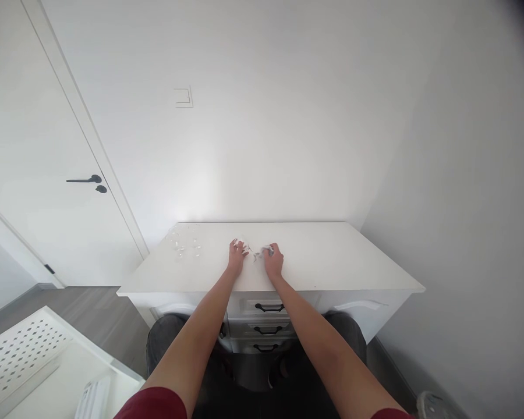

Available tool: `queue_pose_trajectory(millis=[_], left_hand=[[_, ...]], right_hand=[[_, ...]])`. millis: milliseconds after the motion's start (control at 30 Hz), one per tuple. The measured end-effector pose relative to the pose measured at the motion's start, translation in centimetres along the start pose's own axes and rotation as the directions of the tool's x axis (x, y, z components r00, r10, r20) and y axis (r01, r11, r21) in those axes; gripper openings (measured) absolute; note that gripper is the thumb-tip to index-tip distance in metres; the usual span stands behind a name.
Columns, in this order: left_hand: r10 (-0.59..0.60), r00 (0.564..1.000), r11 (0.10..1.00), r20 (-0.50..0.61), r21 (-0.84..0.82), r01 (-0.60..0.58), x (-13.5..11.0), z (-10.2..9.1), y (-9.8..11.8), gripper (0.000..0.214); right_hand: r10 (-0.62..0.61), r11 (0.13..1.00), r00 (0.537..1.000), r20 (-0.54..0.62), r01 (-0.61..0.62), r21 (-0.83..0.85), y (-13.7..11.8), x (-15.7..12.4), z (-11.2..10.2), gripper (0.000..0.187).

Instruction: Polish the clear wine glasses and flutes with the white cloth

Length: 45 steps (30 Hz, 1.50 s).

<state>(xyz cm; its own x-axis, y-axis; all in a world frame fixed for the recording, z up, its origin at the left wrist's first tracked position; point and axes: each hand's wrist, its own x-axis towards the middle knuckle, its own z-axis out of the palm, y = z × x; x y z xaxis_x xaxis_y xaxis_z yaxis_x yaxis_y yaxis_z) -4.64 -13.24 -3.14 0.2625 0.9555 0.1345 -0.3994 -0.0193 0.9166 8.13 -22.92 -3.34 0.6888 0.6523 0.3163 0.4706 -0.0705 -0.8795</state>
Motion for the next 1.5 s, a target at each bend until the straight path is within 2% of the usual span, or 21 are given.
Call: queue_pose_trajectory(millis=[100,200,333,700,1500], left_hand=[[-0.011,1.000,1.000,-0.003,-0.003,0.011,0.0,0.0,0.0,0.036],[-0.031,0.999,0.999,0.020,0.029,0.031,-0.1,0.2,-0.1,0.035],[-0.057,0.997,0.993,0.048,0.108,0.052,-0.2,0.5,-0.4,0.034],[-0.096,0.990,0.970,0.100,0.233,0.071,-0.4,0.9,-0.1,0.034],[-0.078,0.992,0.963,0.096,0.264,0.051,-1.2,1.2,0.8,0.036]], right_hand=[[0.090,0.996,0.996,-0.014,-0.090,0.005,0.3,0.6,-0.5,0.031],[0.112,0.993,0.993,0.039,-0.113,0.016,0.3,1.1,-0.5,0.031],[0.099,0.994,0.991,0.087,-0.101,0.027,0.0,1.2,-0.3,0.032],[0.083,0.996,0.995,0.061,-0.085,0.034,-0.6,1.0,-0.5,0.030],[0.071,0.996,0.996,0.061,-0.067,-0.066,0.2,0.7,-0.5,0.030]])
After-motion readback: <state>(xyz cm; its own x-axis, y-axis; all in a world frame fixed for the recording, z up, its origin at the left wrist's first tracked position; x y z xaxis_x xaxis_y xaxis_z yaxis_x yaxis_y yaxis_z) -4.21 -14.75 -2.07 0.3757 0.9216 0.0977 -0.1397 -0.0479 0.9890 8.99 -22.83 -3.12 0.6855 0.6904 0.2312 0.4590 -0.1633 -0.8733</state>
